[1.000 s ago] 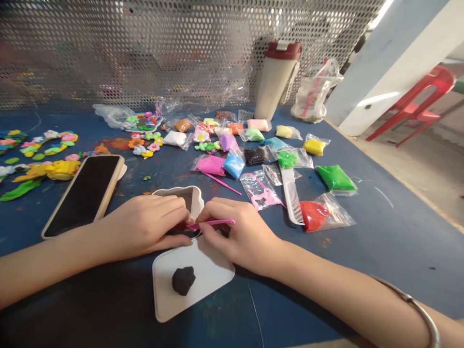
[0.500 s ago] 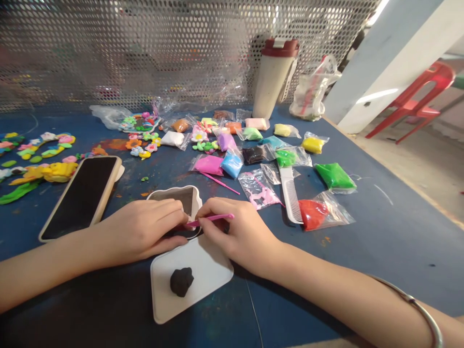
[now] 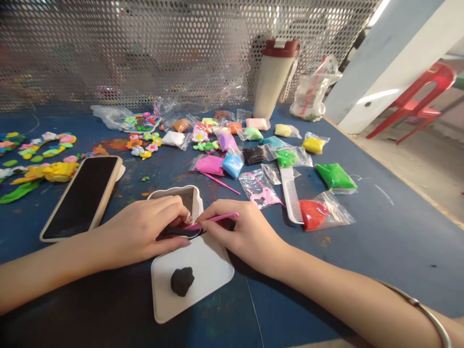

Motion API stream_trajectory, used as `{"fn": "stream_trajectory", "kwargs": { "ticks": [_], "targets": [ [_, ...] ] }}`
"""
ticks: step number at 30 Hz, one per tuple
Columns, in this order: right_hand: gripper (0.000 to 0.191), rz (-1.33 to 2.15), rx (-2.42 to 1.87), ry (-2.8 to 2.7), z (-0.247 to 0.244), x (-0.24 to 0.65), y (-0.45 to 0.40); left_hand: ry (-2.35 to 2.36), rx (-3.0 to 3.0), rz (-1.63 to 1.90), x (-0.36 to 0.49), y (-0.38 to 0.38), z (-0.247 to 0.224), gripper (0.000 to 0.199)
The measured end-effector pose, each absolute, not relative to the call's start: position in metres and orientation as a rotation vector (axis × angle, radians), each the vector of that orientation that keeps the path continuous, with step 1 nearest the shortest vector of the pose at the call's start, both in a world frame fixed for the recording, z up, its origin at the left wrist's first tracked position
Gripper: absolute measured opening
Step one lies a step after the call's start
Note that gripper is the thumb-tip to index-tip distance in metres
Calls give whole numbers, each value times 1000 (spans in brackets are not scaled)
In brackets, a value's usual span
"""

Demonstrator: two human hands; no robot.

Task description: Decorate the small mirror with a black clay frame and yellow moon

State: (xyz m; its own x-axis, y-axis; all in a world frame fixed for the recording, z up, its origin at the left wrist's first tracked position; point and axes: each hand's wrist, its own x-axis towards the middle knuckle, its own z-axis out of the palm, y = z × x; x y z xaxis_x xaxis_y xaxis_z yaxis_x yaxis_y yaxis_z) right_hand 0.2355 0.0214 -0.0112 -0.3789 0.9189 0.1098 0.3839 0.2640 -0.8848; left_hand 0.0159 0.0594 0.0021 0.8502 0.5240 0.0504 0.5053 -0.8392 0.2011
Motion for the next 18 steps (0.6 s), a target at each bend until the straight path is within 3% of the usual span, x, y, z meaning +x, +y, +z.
{"fn": "stream_trajectory", "kwargs": {
  "ticks": [18],
  "targets": [
    [9, 1007, -1345, -1835, -10, 237, 24, 867, 2771, 187, 19, 61, 1, 20]
  ]
}}
